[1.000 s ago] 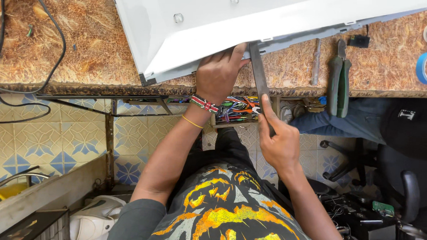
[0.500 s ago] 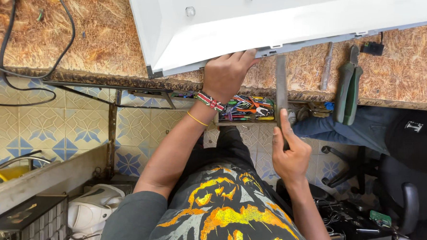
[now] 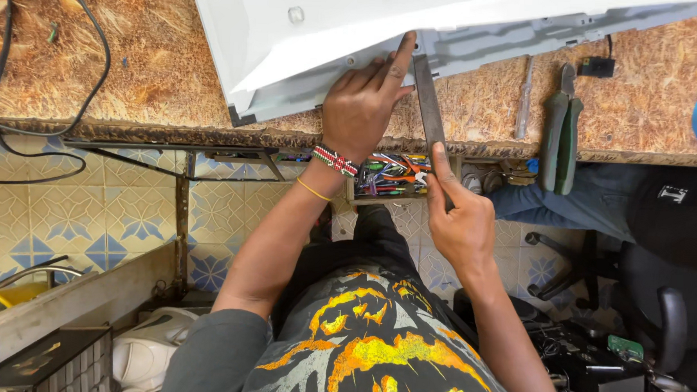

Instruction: The person uses pliers and a metal file to work on the bottom edge of a white appliance interior, likely a microwave. They repeatedly file and scrape the edge while holding the appliance steady, then switch to a screwdriver to adjust components near the same area.

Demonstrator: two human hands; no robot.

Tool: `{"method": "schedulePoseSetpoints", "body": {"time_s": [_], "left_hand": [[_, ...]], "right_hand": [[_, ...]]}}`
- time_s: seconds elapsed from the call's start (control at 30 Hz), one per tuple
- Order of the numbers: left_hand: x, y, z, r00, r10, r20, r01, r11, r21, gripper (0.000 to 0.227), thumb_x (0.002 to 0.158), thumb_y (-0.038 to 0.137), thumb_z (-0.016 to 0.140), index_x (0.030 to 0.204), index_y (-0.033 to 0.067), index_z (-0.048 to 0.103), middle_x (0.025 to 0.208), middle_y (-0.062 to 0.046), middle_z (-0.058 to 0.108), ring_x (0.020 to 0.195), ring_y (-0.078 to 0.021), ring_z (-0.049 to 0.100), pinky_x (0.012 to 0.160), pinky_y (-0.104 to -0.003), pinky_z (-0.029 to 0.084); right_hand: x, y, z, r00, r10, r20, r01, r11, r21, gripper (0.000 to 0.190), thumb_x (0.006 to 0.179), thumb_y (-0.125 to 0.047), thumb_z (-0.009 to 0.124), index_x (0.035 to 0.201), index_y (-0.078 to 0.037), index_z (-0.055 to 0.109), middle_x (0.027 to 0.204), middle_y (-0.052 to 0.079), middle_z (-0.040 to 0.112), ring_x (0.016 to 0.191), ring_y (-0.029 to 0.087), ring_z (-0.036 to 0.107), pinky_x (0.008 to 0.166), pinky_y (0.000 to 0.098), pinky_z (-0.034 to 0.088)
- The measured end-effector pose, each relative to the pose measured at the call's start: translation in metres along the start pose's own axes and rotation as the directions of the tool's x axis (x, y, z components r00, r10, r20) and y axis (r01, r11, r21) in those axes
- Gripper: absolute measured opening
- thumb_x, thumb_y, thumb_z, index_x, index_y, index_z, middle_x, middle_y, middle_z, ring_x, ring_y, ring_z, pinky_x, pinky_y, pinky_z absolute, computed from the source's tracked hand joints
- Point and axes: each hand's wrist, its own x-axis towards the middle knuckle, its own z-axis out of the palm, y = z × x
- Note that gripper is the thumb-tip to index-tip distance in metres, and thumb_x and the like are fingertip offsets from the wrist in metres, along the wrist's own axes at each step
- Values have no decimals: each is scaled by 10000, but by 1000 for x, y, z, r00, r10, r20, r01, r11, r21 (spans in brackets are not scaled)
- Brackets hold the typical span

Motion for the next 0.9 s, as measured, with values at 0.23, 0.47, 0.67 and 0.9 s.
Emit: {"method": "schedulePoseSetpoints", "body": {"time_s": [0.23,0.47,0.67,0.9], "left_hand": [[-2,6,-5,1000,-2,-2,2,1000,-7,798,991,481,816,1582,191,364,1140,-27,818,1070,-140,778,891,-314,636],[2,5,-10,1000,21,-7,-21,1000,19,852,931,517,855,1569,208,383,1163,27,804,1069,-105,763,877,-290,608],[-5,7,4,999,-15,-37,16,999,49,570,1002,514,686,1477,243,524,932,50,793,778,-136,741,701,-300,609],[1,5,-10,1000,-5,-4,5,1000,-22,676,963,497,817,1493,229,494,1156,19,804,1020,-125,768,868,-293,600]], "right_hand": [[13,-19,-10,997,65,50,-66,998,17,462,1049,-281,588,1510,-307,552,665,40,232,551,151,186,475,356,275],[35,-6,8,998,-49,40,51,998,-48,492,1107,-288,526,1584,-327,414,613,147,346,618,212,281,512,403,364],[-31,15,1,993,-68,-93,71,997,27,471,1021,-215,640,1486,-253,581,880,57,561,666,280,457,563,455,408],[-21,2,-22,999,27,-44,-24,996,82,453,1059,-237,619,1509,-240,566,809,2,247,664,159,165,495,343,254]]}}
